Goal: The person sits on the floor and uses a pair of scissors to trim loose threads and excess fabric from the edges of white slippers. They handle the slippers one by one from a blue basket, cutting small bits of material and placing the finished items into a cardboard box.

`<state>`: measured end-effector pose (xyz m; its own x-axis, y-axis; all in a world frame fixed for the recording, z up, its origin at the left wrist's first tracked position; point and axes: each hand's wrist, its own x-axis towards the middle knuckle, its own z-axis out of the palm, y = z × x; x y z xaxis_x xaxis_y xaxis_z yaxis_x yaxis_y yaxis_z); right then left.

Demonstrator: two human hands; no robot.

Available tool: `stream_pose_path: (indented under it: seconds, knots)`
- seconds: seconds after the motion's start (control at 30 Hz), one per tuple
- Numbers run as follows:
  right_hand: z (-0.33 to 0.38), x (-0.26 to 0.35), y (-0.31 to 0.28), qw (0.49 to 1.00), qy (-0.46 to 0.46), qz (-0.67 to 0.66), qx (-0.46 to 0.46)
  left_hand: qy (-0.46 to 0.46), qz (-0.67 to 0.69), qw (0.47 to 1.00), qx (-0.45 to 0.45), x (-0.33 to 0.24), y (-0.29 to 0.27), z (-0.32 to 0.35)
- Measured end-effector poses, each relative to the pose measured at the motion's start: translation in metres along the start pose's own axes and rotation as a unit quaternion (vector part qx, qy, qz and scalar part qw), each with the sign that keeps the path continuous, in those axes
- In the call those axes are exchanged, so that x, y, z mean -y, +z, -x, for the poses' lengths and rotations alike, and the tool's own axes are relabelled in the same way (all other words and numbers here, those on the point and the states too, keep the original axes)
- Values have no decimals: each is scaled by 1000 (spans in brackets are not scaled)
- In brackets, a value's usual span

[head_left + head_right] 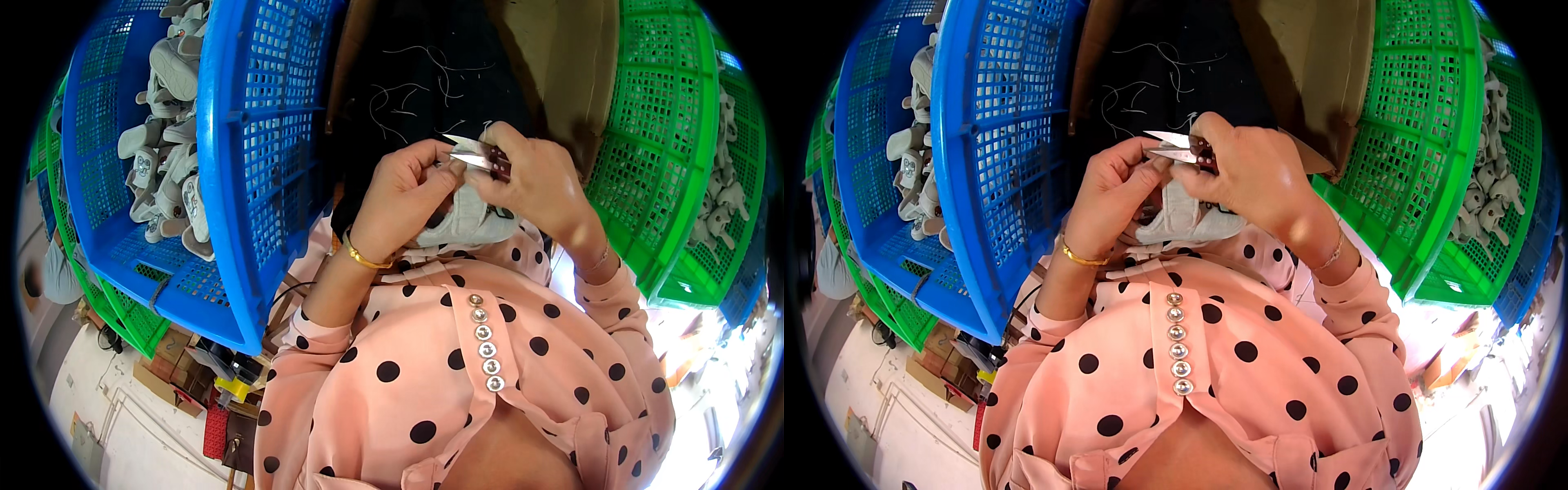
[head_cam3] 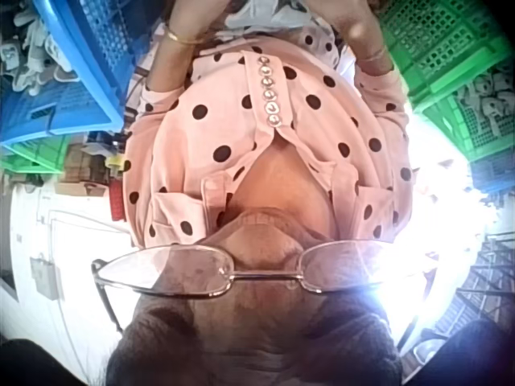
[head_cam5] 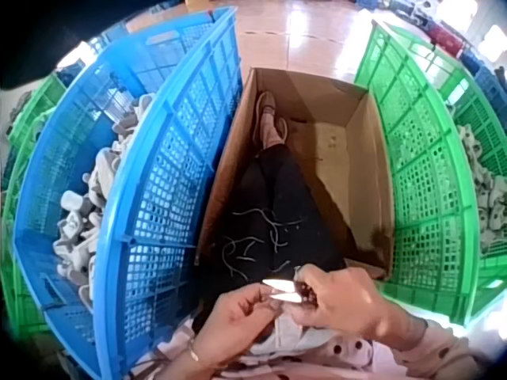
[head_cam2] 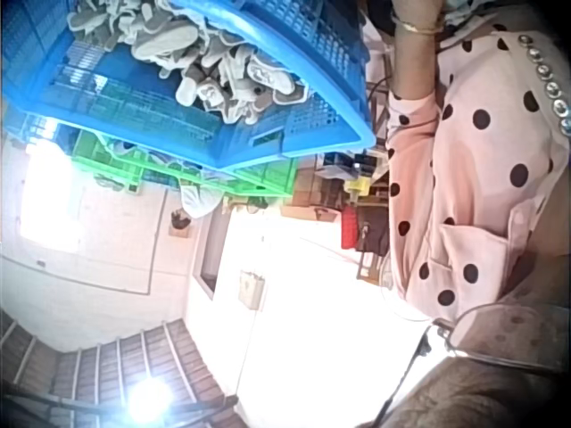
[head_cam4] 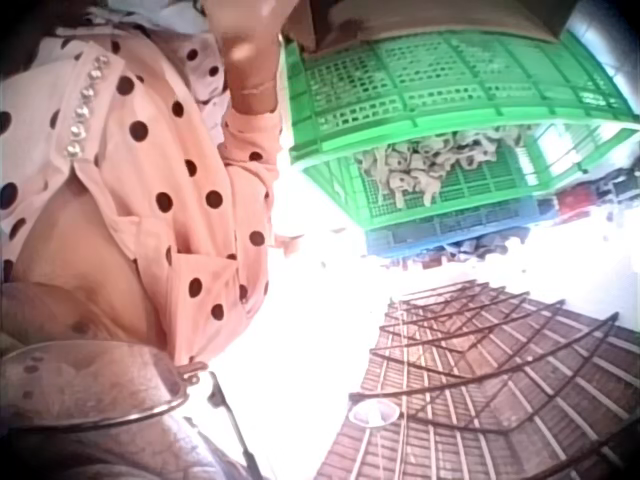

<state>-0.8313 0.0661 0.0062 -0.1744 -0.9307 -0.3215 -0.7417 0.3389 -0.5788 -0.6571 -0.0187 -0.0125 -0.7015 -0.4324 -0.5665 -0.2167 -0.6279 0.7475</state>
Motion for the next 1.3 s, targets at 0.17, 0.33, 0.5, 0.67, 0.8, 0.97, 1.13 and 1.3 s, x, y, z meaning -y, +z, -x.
stream_pose_path:
  seconds: [0.17,0.33,0.5,0.67,0.8,0.97,1.13,1.3]
  knots:
    - [-17,-45,-19,973,91,116,-176,4,-17,999,-34,-1,2,2]
    - [2,-7,-14,993,63,-83,54,12,-60,998,0,-1,4,-4]
    - [-9,-39,-14,985,133,-50,-100,12,-51,999,3,-8,3,-1]
    - [4,-7,-2,949,88,-297,65,20,-44,998,46,-1,3,-5]
    - [3,-16,8,915,81,-395,28,-12,-44,997,66,-6,-1,4]
    - [5,-11,16,882,108,-458,24,-38,-57,997,40,0,-1,6]
    - [6,-5,17,876,102,-471,8,33,-86,996,2,17,-5,3]
    - [4,-5,19,870,103,-482,17,68,-84,994,-4,17,-9,1]
